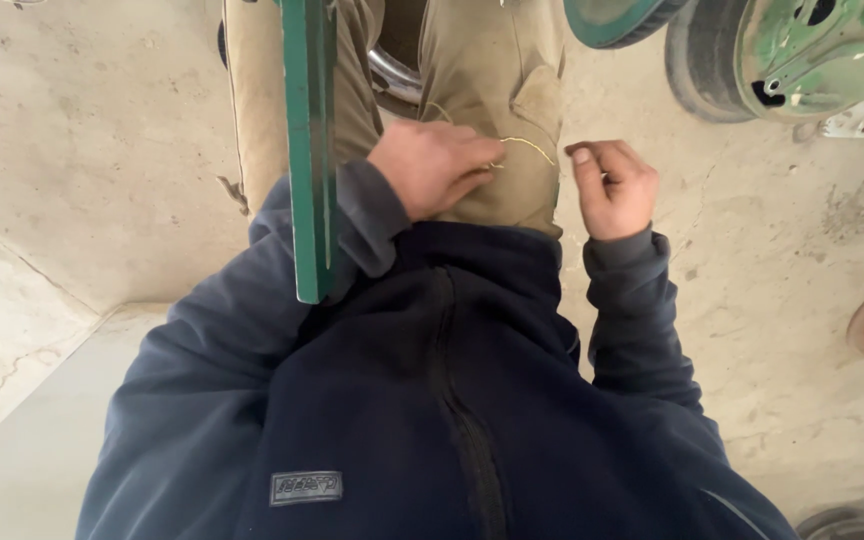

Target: Winding copper wire onto an electrical component and securing it using tools.

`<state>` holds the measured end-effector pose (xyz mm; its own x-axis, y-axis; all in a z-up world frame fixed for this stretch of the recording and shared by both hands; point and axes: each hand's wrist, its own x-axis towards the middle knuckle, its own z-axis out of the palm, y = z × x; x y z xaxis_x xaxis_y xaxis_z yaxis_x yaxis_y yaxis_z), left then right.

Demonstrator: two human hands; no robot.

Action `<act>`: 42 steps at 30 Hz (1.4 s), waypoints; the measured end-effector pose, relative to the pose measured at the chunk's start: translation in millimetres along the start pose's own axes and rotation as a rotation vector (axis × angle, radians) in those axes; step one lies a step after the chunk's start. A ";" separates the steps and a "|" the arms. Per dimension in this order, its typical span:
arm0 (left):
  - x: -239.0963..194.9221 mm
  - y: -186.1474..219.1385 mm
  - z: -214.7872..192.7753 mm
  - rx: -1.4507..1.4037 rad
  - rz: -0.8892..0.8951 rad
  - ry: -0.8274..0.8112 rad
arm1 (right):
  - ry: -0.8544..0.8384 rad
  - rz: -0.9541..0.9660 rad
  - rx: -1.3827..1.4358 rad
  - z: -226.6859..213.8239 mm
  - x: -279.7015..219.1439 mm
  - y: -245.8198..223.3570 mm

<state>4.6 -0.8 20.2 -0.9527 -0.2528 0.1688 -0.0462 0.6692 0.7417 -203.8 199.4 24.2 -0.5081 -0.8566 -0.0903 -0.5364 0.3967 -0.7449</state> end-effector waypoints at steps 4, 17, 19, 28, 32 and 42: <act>-11.5 16.5 -43.9 -0.509 -0.279 0.010 | 0.151 0.016 -0.015 -11.5 1.8 -21.4; -85.4 13.9 -32.8 -1.730 -0.170 0.357 | -0.424 -0.492 0.178 62.4 33.8 -137.1; -105.0 8.0 -37.6 -1.809 -0.276 0.518 | -0.508 -0.225 0.115 69.1 33.1 -137.6; -172.3 -6.0 -80.1 -0.872 -0.369 0.866 | -0.485 -0.368 0.023 85.2 45.6 -179.6; -125.6 24.2 -95.5 -0.363 -0.093 0.671 | -0.556 -0.628 0.033 99.1 54.1 -195.6; -124.8 -1.2 -85.4 -0.490 -0.422 0.463 | -0.460 -0.419 0.015 100.2 53.7 -180.4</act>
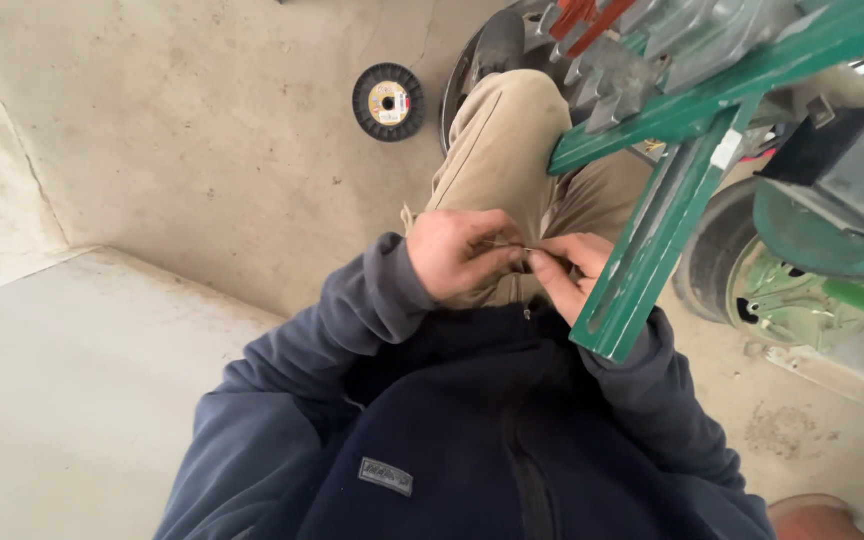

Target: Winding copper wire onto an electrical component and securing it using tools.

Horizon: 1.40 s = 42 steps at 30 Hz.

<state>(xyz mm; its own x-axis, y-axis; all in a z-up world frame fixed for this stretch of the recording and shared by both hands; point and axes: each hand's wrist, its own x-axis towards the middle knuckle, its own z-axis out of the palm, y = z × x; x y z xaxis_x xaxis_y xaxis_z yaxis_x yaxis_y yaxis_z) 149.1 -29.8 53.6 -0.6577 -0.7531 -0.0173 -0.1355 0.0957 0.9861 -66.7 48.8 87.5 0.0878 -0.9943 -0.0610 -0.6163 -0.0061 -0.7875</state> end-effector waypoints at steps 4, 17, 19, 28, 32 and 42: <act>11.9 -19.1 -28.3 -0.065 0.150 0.055 | 0.046 0.220 0.031 -13.7 -7.4 2.2; 171.4 -43.1 -101.8 0.011 0.508 0.102 | 0.219 0.123 -0.276 -123.3 -48.1 -54.2; 179.1 -42.1 -99.3 -0.130 0.407 0.003 | 0.248 0.035 -0.300 -139.9 -42.2 -59.2; 199.3 -22.0 -116.1 -0.335 0.277 -0.510 | -0.169 -0.498 -0.576 -170.3 42.3 -111.0; 204.4 -12.3 -112.0 -0.477 0.334 -0.580 | -0.196 -0.579 -0.691 -143.2 87.9 -148.8; 211.0 -36.2 -96.9 -0.504 0.263 -0.520 | -0.162 -0.749 -1.301 -93.5 174.6 -137.9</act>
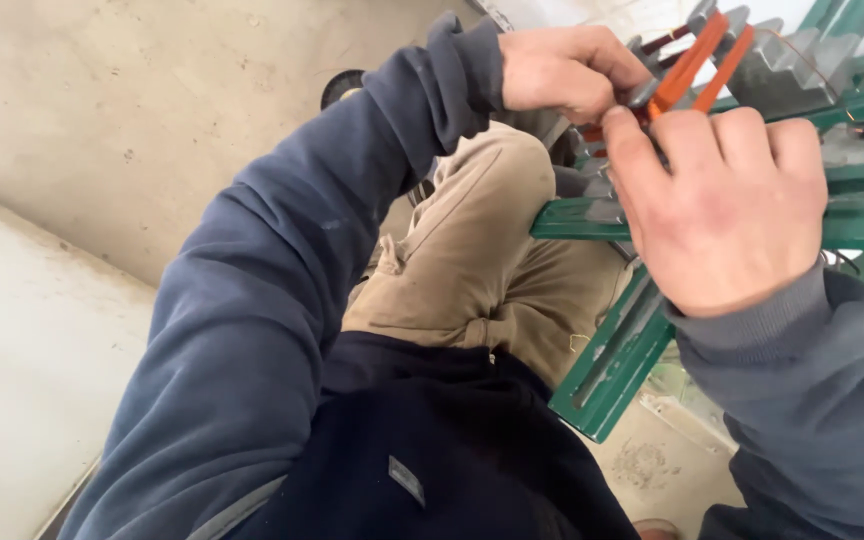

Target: Winding copper wire onto an electrical component and securing it using tools.

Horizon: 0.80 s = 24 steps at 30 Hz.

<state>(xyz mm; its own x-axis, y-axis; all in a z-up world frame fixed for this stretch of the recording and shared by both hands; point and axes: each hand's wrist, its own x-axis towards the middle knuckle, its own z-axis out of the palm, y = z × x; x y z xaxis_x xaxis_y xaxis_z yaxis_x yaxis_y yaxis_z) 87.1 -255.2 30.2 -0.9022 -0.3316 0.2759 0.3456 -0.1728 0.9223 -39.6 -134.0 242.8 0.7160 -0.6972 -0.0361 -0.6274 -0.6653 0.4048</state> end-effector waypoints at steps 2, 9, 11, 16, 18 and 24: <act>1.8 -4.5 -1.2 -0.034 -0.023 0.015 | -0.023 -0.022 -0.036 12.5 -4.0 4.8; -36.1 -9.9 27.6 0.413 0.204 0.379 | 0.027 -0.034 -0.011 15.7 -18.9 -3.0; -57.3 3.0 46.2 0.621 0.261 0.497 | 0.033 -0.033 -0.013 17.0 -23.9 -5.9; -94.1 47.9 71.1 0.673 0.048 0.602 | 0.023 -0.020 0.002 19.4 -25.9 -9.5; -93.5 34.0 66.3 0.704 0.094 0.645 | 0.019 -0.015 -0.019 21.7 -24.6 -9.0; -86.2 8.9 46.1 0.563 -0.022 0.720 | 0.004 -0.008 -0.061 21.3 -20.9 -9.3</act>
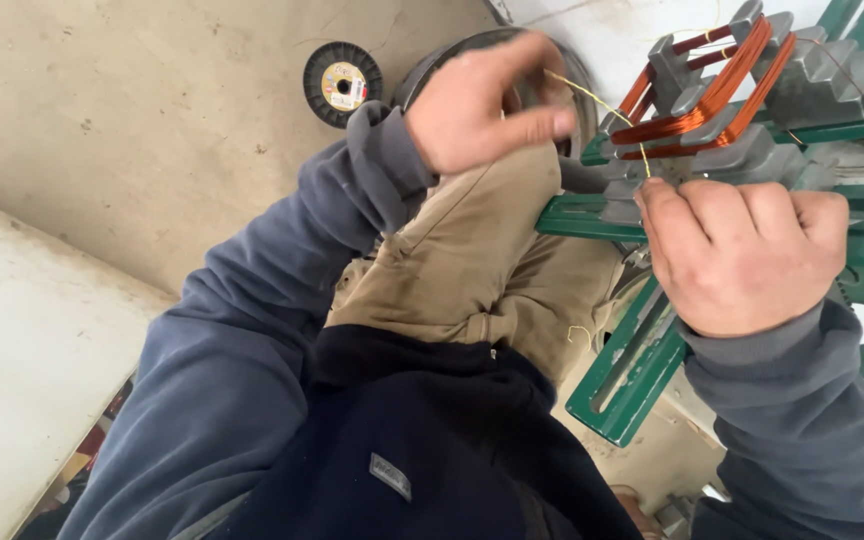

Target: Winding copper wire onto an electrical component and securing it using tools.

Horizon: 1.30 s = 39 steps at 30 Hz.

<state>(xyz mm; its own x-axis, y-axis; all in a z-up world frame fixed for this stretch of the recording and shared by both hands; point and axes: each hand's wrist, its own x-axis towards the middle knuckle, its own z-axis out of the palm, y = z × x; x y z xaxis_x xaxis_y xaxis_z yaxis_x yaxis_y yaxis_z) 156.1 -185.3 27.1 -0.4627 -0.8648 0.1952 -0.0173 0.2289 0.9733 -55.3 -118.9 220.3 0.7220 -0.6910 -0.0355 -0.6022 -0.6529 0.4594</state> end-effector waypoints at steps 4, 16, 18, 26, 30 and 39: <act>5.4 -33.6 8.3 0.030 -0.045 0.254 | 0.010 -0.014 0.001 1.9 2.0 0.9; -9.2 7.2 9.6 -0.132 -0.067 0.029 | 0.017 -0.003 0.055 -0.8 7.3 0.7; -19.1 15.9 8.6 -0.146 0.052 0.019 | 0.010 0.013 0.053 -4.4 13.4 3.5; 4.2 14.5 35.7 -0.543 0.303 -0.307 | -0.004 0.024 0.061 -4.9 8.7 6.9; 5.8 25.4 34.3 -0.422 0.250 -0.193 | 0.057 0.028 0.120 -5.1 10.2 6.8; 4.7 23.6 45.1 -0.057 0.379 -0.051 | 0.087 0.042 0.243 -7.7 16.4 8.6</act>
<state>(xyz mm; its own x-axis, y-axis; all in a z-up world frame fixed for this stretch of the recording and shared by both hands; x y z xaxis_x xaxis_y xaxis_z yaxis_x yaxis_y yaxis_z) 113.5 -163.9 45.6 -0.4698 -0.7000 0.5378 0.2125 0.5016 0.8386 -46.0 -133.5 230.5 0.7150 -0.6965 0.0600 -0.6887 -0.6871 0.2315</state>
